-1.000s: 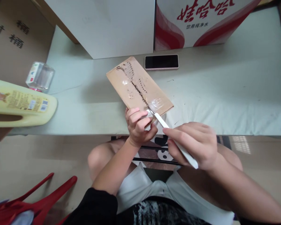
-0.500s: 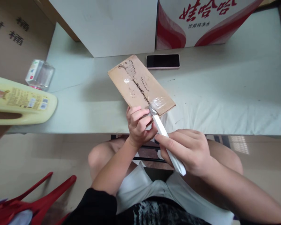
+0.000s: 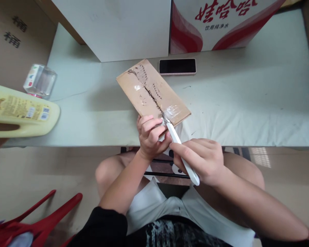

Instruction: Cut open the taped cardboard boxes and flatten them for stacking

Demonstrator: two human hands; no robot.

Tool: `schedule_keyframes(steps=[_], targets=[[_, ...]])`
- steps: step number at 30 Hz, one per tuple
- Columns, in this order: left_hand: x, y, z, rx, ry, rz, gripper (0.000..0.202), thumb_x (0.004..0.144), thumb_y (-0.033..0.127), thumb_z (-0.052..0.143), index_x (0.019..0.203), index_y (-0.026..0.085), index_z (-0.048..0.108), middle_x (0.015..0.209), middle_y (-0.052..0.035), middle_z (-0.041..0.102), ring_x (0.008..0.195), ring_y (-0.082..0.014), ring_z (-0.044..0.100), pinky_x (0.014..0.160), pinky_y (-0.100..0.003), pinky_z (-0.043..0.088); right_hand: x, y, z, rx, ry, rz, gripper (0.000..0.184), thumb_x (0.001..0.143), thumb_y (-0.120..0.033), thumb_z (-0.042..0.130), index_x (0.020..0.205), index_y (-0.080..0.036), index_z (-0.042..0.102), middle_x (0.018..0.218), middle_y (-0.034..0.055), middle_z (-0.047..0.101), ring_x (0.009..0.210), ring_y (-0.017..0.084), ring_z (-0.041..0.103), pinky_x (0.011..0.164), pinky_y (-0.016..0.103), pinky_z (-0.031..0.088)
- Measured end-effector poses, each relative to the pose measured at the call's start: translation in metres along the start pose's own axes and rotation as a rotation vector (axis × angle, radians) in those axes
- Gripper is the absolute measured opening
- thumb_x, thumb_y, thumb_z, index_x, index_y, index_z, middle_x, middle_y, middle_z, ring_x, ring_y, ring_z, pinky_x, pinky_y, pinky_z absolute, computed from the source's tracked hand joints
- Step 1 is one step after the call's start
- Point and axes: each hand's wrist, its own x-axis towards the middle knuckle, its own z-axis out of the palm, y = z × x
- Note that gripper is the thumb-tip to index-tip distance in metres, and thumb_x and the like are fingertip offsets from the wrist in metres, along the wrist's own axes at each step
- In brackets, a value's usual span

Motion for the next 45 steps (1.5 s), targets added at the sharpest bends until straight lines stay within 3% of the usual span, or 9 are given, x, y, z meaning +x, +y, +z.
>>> schedule_keyframes(steps=[13,20,24,29,32,34,36,42,45], targets=[[0.0,-0.002,-0.001,0.028,-0.008,0.012,0.023,0.082,0.026,0.064,0.103,0.027,0.054,0.097,-0.0044,0.063,0.106,-0.0228,0.062,0.095,-0.043,0.053,-0.002,-0.006,-0.006,-0.078,-0.022,-0.014,0.015,0.098,-0.023,0.056,0.095,-0.018,0.069,0.055,-0.0049,0.05,0.049,0.01,0.045,0.048,0.025,0.038],[-0.001,-0.002,-0.002,-0.013,-0.019,0.014,0.027,0.08,0.023,0.064,0.105,0.026,0.056,0.102,-0.0054,0.062,0.111,-0.024,0.06,0.099,-0.045,0.052,0.002,0.003,-0.004,-0.023,0.042,0.071,0.01,0.09,-0.011,0.062,0.095,-0.019,0.066,0.055,-0.0053,0.055,0.047,0.009,0.047,0.047,0.023,0.04],[-0.001,-0.002,-0.002,-0.012,-0.023,0.004,0.026,0.08,0.024,0.064,0.105,0.026,0.055,0.101,-0.0053,0.062,0.111,-0.0242,0.06,0.098,-0.044,0.052,0.002,0.003,-0.01,0.054,0.05,0.035,0.013,0.089,-0.01,0.06,0.095,-0.02,0.064,0.055,-0.0057,0.055,0.046,0.009,0.047,0.047,0.023,0.042],[-0.003,-0.003,-0.002,-0.066,0.007,-0.01,0.023,0.085,0.027,0.061,0.106,0.026,0.056,0.101,-0.0054,0.062,0.11,-0.0245,0.06,0.1,-0.045,0.05,-0.001,0.008,-0.022,0.306,0.004,-0.133,0.009,0.099,-0.023,0.055,0.102,-0.017,0.062,0.06,-0.0035,0.06,0.055,0.01,0.057,0.052,0.025,0.049],[-0.004,-0.008,-0.004,-0.132,0.016,-0.023,0.032,0.087,0.03,0.059,0.118,0.025,0.055,0.105,-0.0066,0.063,0.113,-0.0249,0.06,0.104,-0.046,0.049,-0.004,0.016,-0.018,0.252,0.137,-0.148,0.013,0.1,-0.026,0.054,0.104,-0.017,0.062,0.065,-0.0003,0.061,0.061,0.012,0.06,0.054,0.026,0.052],[-0.003,-0.012,-0.006,-0.166,0.005,-0.023,0.041,0.087,0.033,0.06,0.126,0.022,0.053,0.108,-0.0084,0.063,0.113,-0.0253,0.06,0.105,-0.046,0.049,-0.006,0.024,-0.01,0.137,0.253,-0.062,0.018,0.096,-0.028,0.057,0.11,-0.018,0.062,0.068,0.0009,0.059,0.06,0.014,0.056,0.05,0.027,0.047],[-0.001,-0.016,-0.009,-0.189,-0.003,-0.017,0.046,0.087,0.035,0.061,0.129,0.019,0.053,0.109,-0.0098,0.063,0.113,-0.0255,0.06,0.105,-0.045,0.05,-0.006,0.034,0.0,0.053,0.246,0.091,0.031,0.09,-0.03,0.061,0.119,-0.02,0.059,0.074,0.0019,0.06,0.062,0.016,0.055,0.052,0.03,0.046],[0.001,-0.025,-0.016,-0.227,-0.005,-0.098,0.052,0.089,0.039,0.058,0.138,0.02,0.05,0.125,-0.012,0.06,0.122,-0.0268,0.058,0.109,-0.047,0.049,-0.002,0.067,0.019,0.064,-0.167,0.778,0.056,0.086,-0.045,0.058,0.135,-0.019,0.052,0.107,0.0125,0.066,0.095,0.029,0.064,0.082,0.047,0.055],[0.0,-0.029,-0.02,-0.278,0.003,-0.214,0.057,0.091,0.048,0.055,0.142,0.025,0.047,0.136,-0.0126,0.054,0.132,-0.029,0.054,0.113,-0.049,0.047,0.001,0.074,0.026,0.059,-0.329,0.941,0.064,0.085,-0.048,0.056,0.14,-0.015,0.052,0.12,0.0185,0.064,0.103,0.033,0.063,0.091,0.052,0.052]])
